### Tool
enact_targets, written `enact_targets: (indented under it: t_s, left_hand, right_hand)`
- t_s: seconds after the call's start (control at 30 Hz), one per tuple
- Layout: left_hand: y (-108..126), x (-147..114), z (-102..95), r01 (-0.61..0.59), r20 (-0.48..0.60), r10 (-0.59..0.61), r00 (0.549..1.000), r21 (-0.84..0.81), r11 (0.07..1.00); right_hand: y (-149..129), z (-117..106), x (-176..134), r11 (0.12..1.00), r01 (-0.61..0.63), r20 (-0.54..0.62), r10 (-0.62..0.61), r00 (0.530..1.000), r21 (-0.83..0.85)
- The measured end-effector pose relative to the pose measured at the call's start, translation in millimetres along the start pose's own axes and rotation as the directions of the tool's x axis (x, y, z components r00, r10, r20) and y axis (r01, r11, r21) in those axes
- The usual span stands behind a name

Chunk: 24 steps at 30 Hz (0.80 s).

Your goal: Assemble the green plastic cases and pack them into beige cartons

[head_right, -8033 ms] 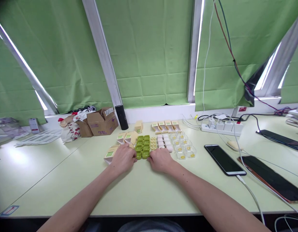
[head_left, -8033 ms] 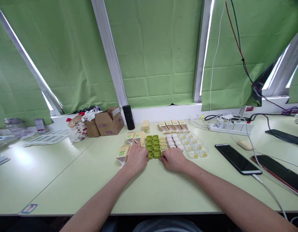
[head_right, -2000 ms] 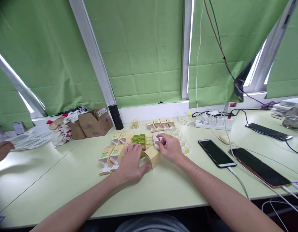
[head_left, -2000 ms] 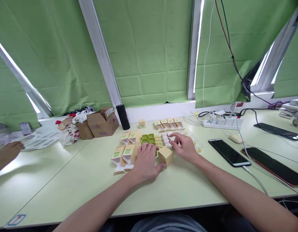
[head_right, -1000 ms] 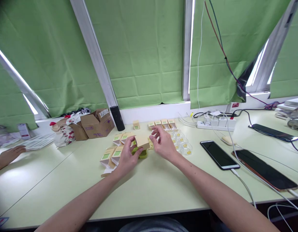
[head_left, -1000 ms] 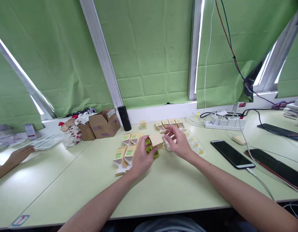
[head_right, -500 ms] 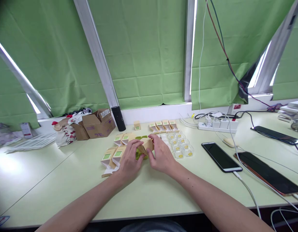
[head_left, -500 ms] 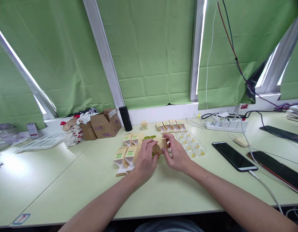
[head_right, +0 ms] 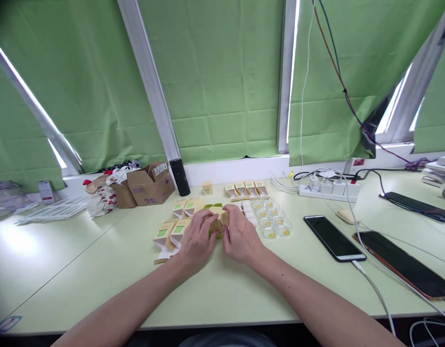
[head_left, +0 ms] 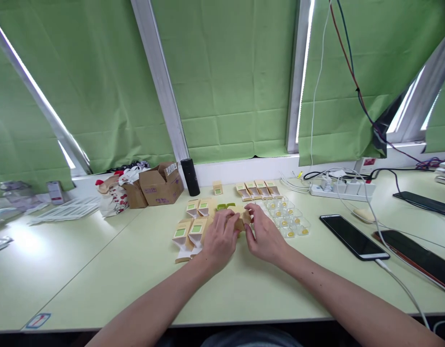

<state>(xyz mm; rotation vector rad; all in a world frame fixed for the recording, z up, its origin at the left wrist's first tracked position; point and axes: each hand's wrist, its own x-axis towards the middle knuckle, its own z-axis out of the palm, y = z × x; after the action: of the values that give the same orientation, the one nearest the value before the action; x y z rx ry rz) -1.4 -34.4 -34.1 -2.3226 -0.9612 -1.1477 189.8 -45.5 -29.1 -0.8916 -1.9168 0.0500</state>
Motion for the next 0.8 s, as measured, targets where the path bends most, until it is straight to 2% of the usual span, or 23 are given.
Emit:
enact_targets:
  t_s: [0.17,0.63,0.8]
  left_hand:
    - [2.4,1.3,-1.2,-0.036,0.023,0.036,0.999,0.017,0.999]
    - [7.5,1.9,-1.3,0.007,0.035,-0.008,0.999,0.029,1.0]
    - [8.1,1.6,-2.0,0.031,0.038,-0.031,0.999,-0.006,0.999]
  right_hand:
    - [-0.1,2.9,-0.7,0.999,0.001,0.003,-0.001,1.0,-0.036]
    - [5.9,9.3,-2.0,0.994,-0.092,0.012,0.092,0.996,-0.053]
    - [5.7,10.3,-2.1,0.996,-0.078,-0.015,0.077,0.997,-0.048]
